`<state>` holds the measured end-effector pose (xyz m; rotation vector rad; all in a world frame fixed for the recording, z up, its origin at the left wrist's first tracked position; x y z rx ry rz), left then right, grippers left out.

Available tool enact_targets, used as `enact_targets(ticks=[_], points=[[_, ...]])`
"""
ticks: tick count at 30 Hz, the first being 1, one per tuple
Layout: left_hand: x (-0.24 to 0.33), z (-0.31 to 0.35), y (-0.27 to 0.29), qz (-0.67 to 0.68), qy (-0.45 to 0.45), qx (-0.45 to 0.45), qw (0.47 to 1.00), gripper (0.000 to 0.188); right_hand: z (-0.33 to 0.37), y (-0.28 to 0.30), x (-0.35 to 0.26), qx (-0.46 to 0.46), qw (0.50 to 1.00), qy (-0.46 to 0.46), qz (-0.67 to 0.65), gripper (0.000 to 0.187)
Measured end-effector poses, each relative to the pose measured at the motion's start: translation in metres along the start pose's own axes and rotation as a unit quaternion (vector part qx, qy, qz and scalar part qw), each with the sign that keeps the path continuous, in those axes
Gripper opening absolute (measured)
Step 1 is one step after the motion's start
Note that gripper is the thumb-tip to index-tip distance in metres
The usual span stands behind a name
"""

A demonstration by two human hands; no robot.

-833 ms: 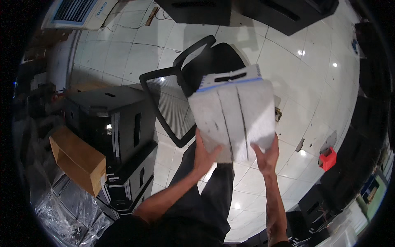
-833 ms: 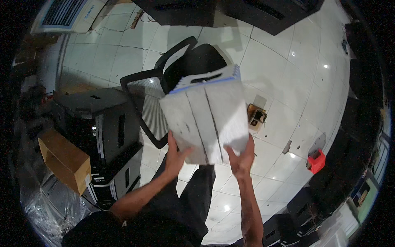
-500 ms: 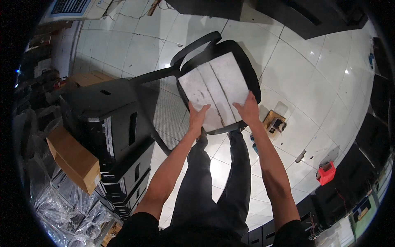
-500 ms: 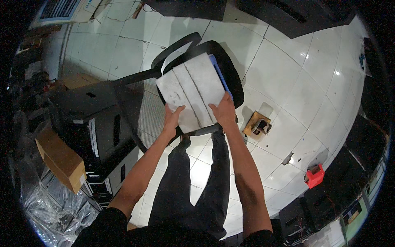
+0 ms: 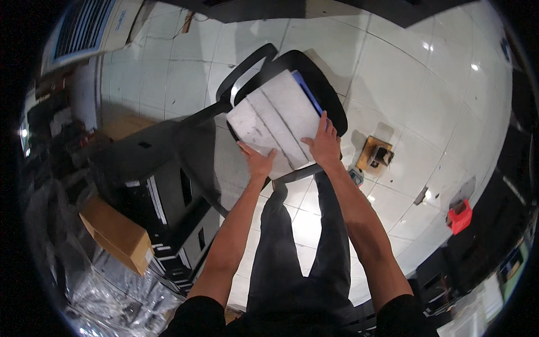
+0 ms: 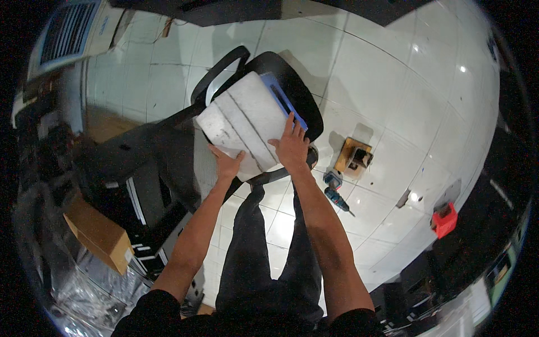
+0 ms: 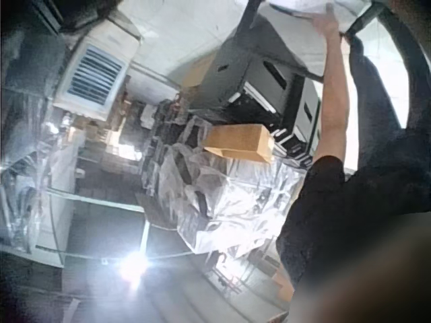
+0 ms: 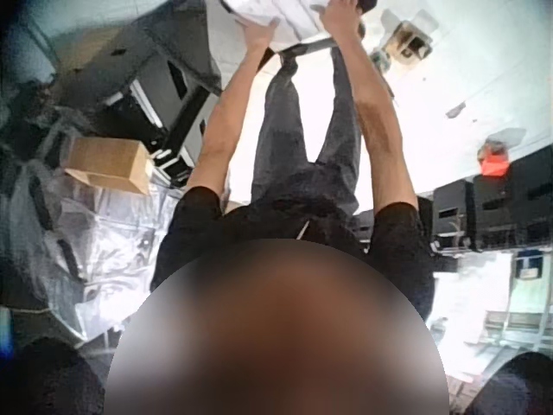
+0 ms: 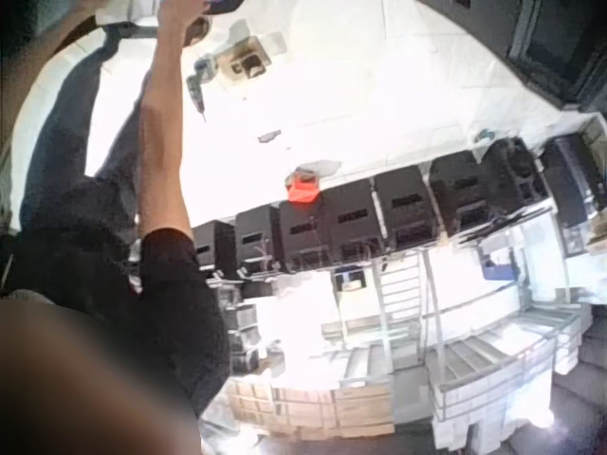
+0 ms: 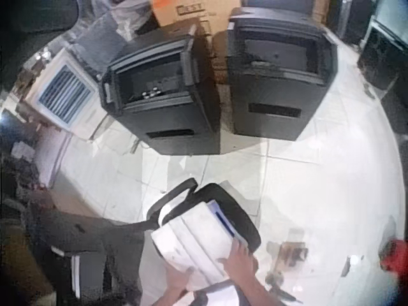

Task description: The person walks through a workshop and uses a cordless drill to fasten screws into the back panel of a large black speaker. The person retrieves screws from a small plastic container and secures them into the speaker enclosure.

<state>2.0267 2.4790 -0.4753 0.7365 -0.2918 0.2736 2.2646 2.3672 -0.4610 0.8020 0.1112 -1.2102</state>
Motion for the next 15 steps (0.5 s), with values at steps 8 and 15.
enact_targets(ticks=[8,15], points=[[0.143,0.035,-0.009,-0.558,-0.285,0.018,0.779,0.102,0.111,-0.067,0.166,0.212,0.949,-0.117,-0.204,0.06],[0.176,0.032,-0.062,-0.478,-0.244,-0.166,0.827,0.109,0.231,-0.247,0.334,0.058,0.869,-0.392,-0.298,0.055]])
Point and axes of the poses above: each hand's wrist, its own z-axis away from the middle knuckle, its own y-axis out of the back of the hand, x = y × z, the point moved 9 cm from there along -z, towards the middle knuckle, and after that the axes turned 15 degrees about -x, right-handed, at the moved point
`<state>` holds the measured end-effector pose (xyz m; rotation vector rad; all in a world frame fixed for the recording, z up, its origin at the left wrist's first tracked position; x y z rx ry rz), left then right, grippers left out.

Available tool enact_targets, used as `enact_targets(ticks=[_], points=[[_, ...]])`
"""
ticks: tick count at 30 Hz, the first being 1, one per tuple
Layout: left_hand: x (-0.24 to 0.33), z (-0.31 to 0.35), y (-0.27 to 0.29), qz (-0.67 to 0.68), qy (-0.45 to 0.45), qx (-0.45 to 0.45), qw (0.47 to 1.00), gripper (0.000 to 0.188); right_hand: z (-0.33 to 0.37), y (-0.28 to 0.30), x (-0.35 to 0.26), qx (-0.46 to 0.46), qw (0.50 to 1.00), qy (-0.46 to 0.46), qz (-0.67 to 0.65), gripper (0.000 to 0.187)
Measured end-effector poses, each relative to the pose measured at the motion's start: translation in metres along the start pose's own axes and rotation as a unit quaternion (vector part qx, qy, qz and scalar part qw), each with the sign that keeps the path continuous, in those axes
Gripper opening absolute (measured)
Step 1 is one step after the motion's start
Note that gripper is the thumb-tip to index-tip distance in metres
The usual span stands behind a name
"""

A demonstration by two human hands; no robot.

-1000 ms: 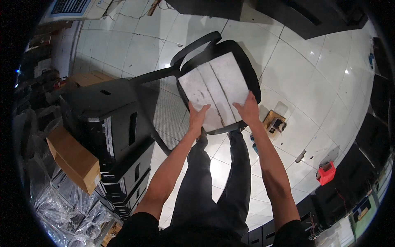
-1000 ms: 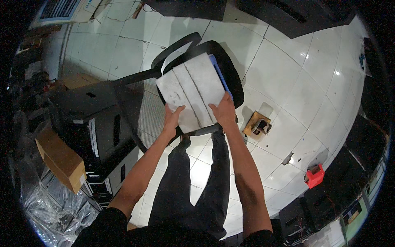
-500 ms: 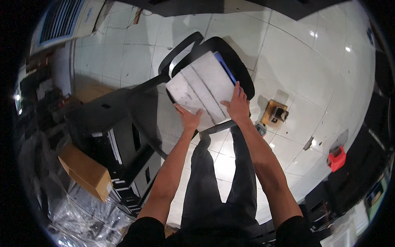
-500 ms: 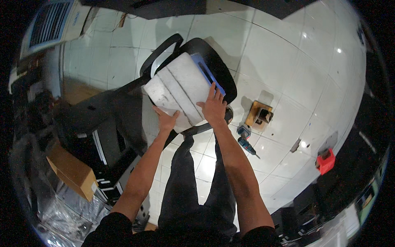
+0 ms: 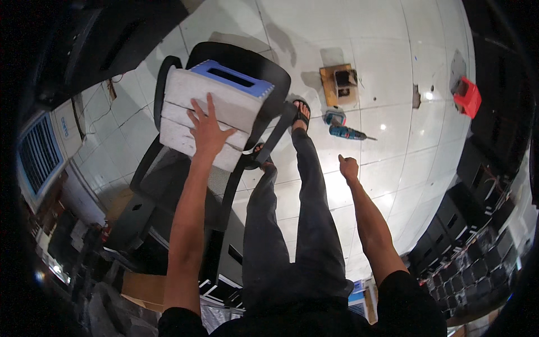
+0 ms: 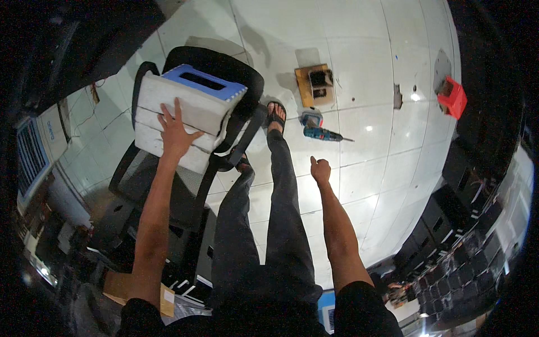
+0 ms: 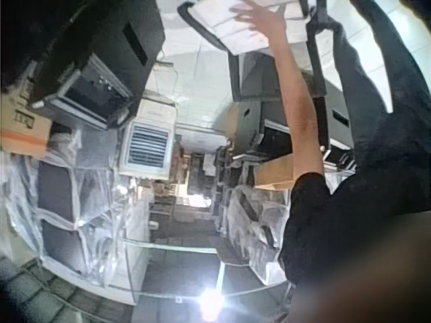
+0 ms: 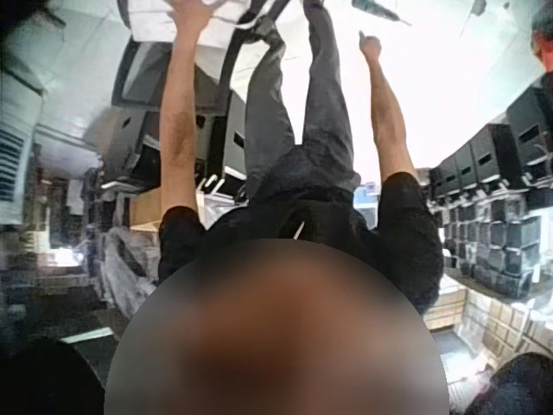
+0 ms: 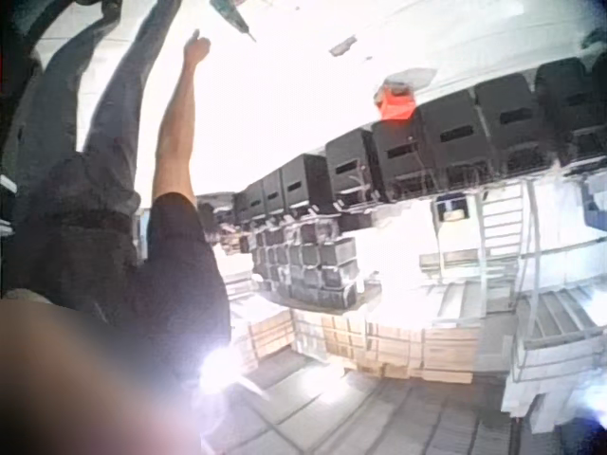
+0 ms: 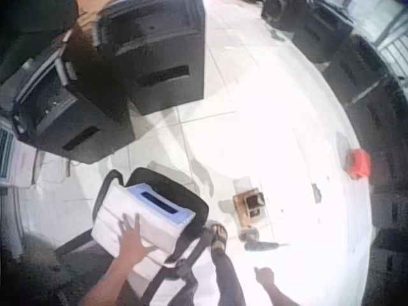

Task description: The person walks through a workshop and uses a cordless drill to fasten screws into the back panel of a large black speaker. The person retrieves screws from a small plastic container and secures them into the speaker enclosure.

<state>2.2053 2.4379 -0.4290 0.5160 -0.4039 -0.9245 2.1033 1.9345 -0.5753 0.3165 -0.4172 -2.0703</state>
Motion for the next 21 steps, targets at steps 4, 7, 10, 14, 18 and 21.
enact_targets(ticks=[4,7,10,14,18,21], points=[[0.004,-0.013,-0.015,-0.033,-0.019,0.013,0.999,0.112,-0.033,-0.044,0.069,-0.062,0.948,-0.12,-0.287,0.062],[0.003,-0.012,-0.021,-0.041,-0.035,0.011,0.998,0.114,-0.057,-0.049,0.05,-0.016,0.834,-0.129,-0.536,0.07],[0.016,-0.019,-0.024,-0.069,-0.03,-0.058,0.995,0.112,-0.1,-0.057,0.042,0.036,0.719,-0.147,-0.678,0.077],[0.01,-0.022,-0.026,-0.096,-0.044,-0.051,0.993,0.116,-0.14,-0.06,0.023,0.073,0.587,-0.158,-0.79,0.068],[0.008,-0.028,-0.031,-0.127,-0.062,-0.067,0.988,0.117,-0.144,-0.069,0.038,0.101,0.558,-0.221,-0.794,0.058],[0.006,-0.028,-0.029,-0.159,-0.058,-0.054,0.984,0.119,-0.117,-0.049,0.042,0.09,0.598,-0.197,-0.771,0.051]])
Point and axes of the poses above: each hand's wrist, its own z-axis away from the middle knuckle, its own y-axis out of the back of the hand, x = y × z, the point moved 9 cm from there along -z, towards the middle knuckle, and after that the axes turned 15 degrees about -x, right-handed, at the moved point
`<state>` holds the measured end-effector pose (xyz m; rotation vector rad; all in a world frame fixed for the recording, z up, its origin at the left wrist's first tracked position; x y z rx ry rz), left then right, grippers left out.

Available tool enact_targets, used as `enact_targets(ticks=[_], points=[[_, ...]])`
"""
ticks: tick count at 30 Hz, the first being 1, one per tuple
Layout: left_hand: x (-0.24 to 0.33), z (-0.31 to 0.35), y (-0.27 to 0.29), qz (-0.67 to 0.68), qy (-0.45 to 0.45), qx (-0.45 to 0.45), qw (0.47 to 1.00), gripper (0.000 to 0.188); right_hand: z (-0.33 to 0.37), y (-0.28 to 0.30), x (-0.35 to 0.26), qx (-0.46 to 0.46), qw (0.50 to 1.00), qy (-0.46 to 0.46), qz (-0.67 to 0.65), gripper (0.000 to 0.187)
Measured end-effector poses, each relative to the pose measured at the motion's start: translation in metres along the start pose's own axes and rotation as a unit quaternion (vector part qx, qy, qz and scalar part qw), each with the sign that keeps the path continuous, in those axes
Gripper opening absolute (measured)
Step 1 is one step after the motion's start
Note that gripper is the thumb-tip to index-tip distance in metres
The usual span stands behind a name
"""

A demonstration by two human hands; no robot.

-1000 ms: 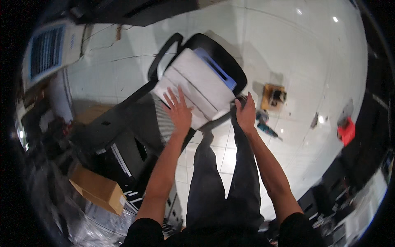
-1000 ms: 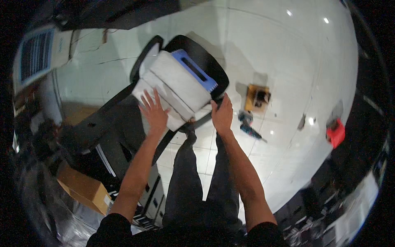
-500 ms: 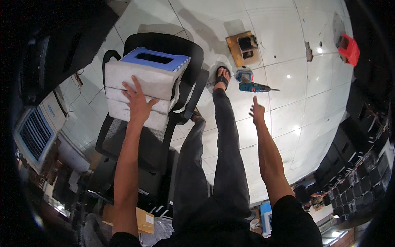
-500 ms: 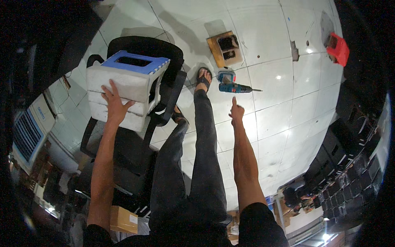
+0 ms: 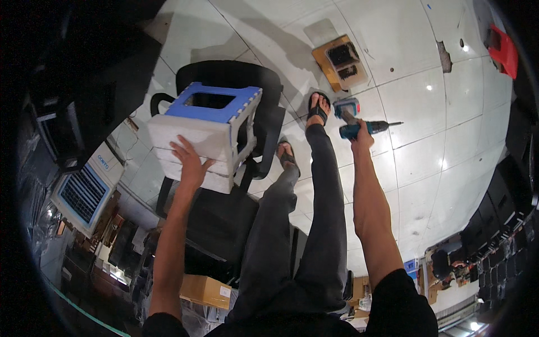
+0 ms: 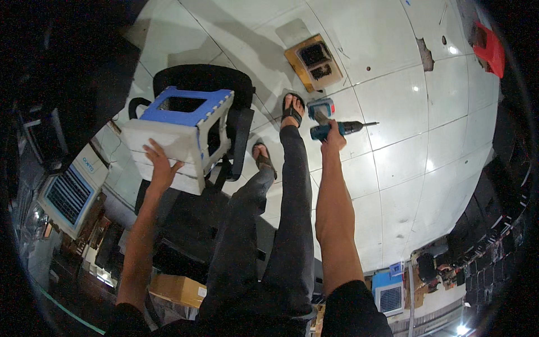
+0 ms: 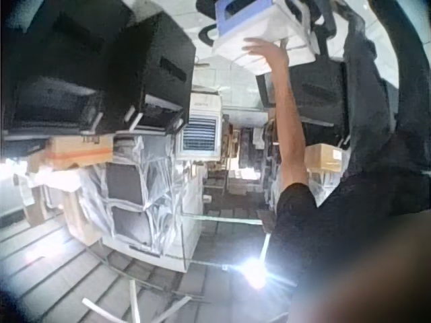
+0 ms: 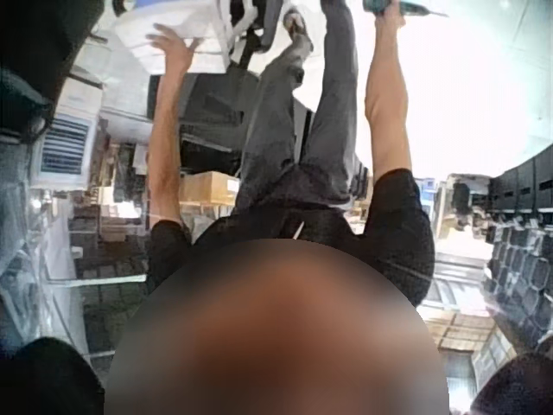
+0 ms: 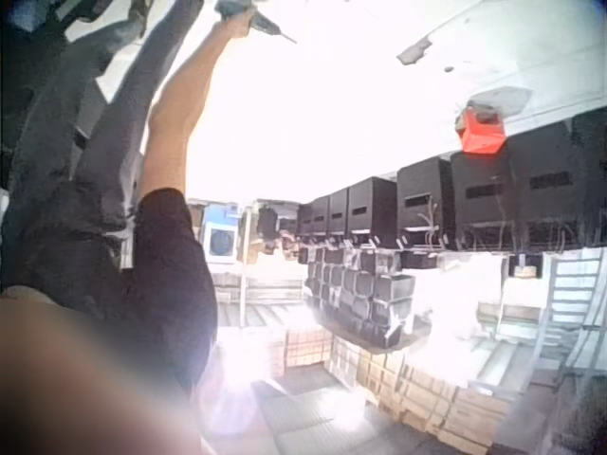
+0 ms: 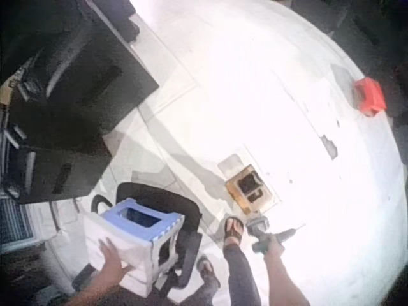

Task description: The person walks through a workshop and uses a cordless drill to fasten screws into the back panel of a large black speaker. The person retrieves screws from a small plastic container and secures them into the speaker enclosure.

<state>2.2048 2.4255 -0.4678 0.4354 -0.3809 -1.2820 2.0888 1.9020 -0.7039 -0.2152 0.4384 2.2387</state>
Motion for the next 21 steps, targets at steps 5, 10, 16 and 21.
enact_targets(ticks=[5,10,16,21], points=[[-0.013,-0.007,-0.017,-0.073,0.032,-0.004,0.997,0.125,0.079,0.035,-0.047,-0.04,0.985,0.024,0.168,0.05],[-0.013,-0.007,-0.014,-0.001,0.095,-0.029,0.995,0.128,0.133,0.07,-0.102,-0.028,0.935,0.128,0.329,0.039],[-0.019,-0.008,-0.022,-0.004,0.119,-0.101,0.988,0.132,0.229,0.038,-0.177,-0.058,0.863,0.254,0.432,0.038],[-0.016,0.002,0.03,-0.093,0.12,-0.199,0.968,0.096,0.287,-0.015,-0.215,-0.059,0.833,0.281,0.474,0.035]])
Point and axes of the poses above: each hand's wrist, its own z-axis away from the middle knuckle, its own y-axis out of the back of the hand, x = y × z, the point moved 9 cm from there along -z, towards the middle knuckle, and after that the axes turned 15 degrees about -x, right-handed, at the moved point
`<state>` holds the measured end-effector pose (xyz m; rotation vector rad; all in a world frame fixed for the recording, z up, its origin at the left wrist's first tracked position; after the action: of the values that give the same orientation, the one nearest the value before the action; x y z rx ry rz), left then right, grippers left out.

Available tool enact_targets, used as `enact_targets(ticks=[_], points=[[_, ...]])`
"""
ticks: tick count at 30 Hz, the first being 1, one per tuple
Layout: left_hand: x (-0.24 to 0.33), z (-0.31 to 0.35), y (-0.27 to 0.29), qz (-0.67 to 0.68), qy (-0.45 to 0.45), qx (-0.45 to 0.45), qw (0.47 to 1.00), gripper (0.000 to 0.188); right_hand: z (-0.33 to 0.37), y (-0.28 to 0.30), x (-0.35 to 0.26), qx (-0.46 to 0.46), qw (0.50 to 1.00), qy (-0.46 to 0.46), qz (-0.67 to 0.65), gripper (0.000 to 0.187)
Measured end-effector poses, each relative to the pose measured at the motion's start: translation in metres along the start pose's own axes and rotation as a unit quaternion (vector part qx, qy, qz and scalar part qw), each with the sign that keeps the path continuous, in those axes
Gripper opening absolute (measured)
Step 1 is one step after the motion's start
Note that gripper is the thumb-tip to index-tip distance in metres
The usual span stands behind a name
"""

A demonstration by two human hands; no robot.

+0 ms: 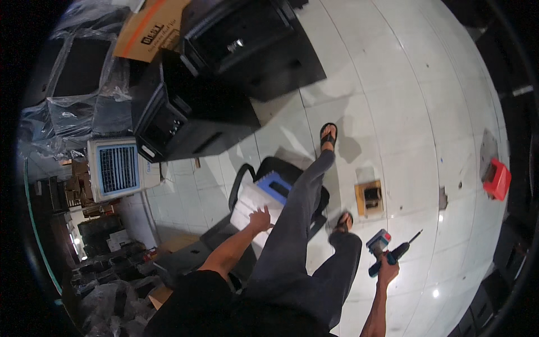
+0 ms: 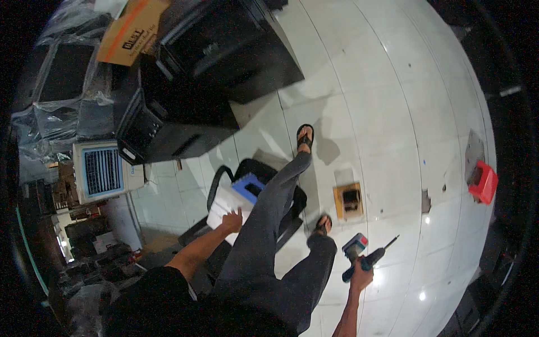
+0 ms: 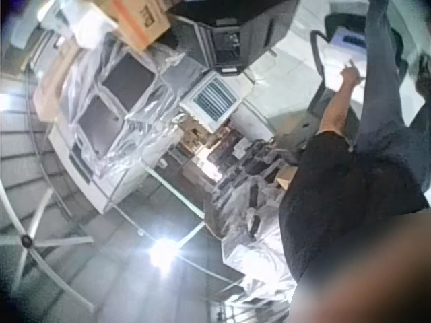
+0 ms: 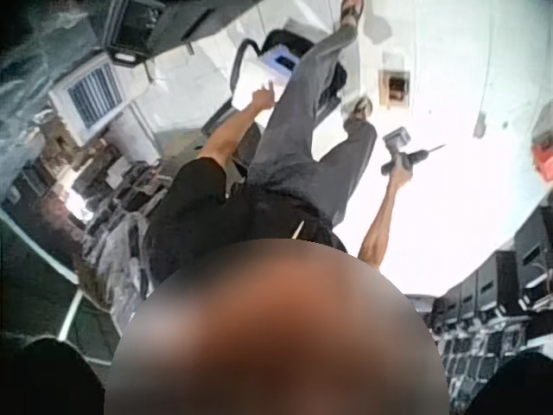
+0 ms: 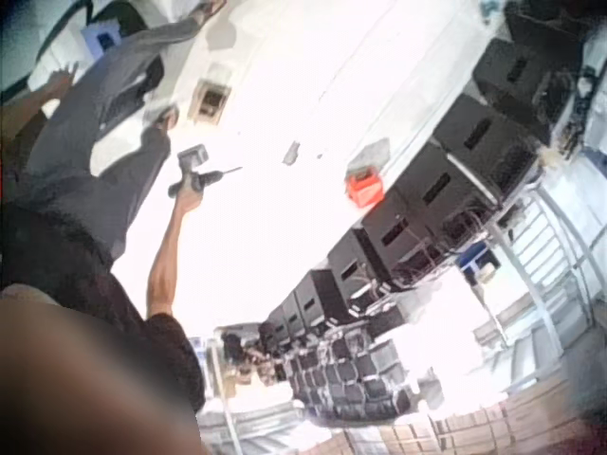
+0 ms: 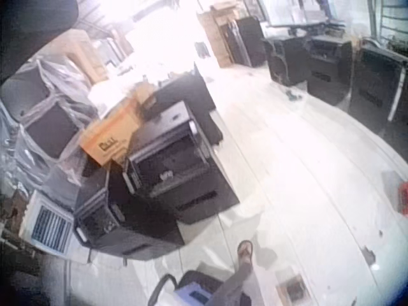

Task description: The person walks through a workshop and uses a cordless drill to fasten screws into the back panel of a large black speaker. The person retrieves screws from a small plastic container and secures them into the speaker enclosure.

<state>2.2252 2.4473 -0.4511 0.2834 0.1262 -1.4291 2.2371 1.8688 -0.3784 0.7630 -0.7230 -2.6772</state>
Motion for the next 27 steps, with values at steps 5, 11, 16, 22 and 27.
enact_targets(ticks=[5,11,16,22,27], points=[[-0.002,0.08,0.206,0.305,-0.089,0.275,0.907,0.042,0.016,-0.007,-0.137,0.04,0.998,0.051,0.011,0.03],[0.14,0.174,0.335,0.428,-0.465,0.033,0.775,0.038,0.016,-0.079,-0.304,-0.006,0.994,0.076,-0.078,0.039],[0.176,0.197,0.348,0.379,-0.517,0.035,0.767,0.065,0.022,-0.154,-0.394,-0.109,0.985,0.116,-0.06,0.047],[0.136,0.15,0.389,0.508,-0.338,-0.055,0.79,0.04,0.027,-0.207,-0.461,-0.108,0.976,0.18,-0.064,0.047],[0.131,0.115,0.394,0.563,-0.374,-0.079,0.733,0.045,0.009,-0.222,-0.44,-0.252,0.927,0.26,-0.095,0.072]])
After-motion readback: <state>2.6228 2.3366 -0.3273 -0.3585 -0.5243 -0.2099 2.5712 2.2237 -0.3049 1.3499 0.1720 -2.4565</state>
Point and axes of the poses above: each hand's wrist, its own z-axis away from the middle knuckle, its own y-axis out of the back of the hand, x = y × z, the point moved 9 cm from there along -z, towards the middle knuckle, and after that the axes turned 15 degrees about -x, right-handed, at the moved point
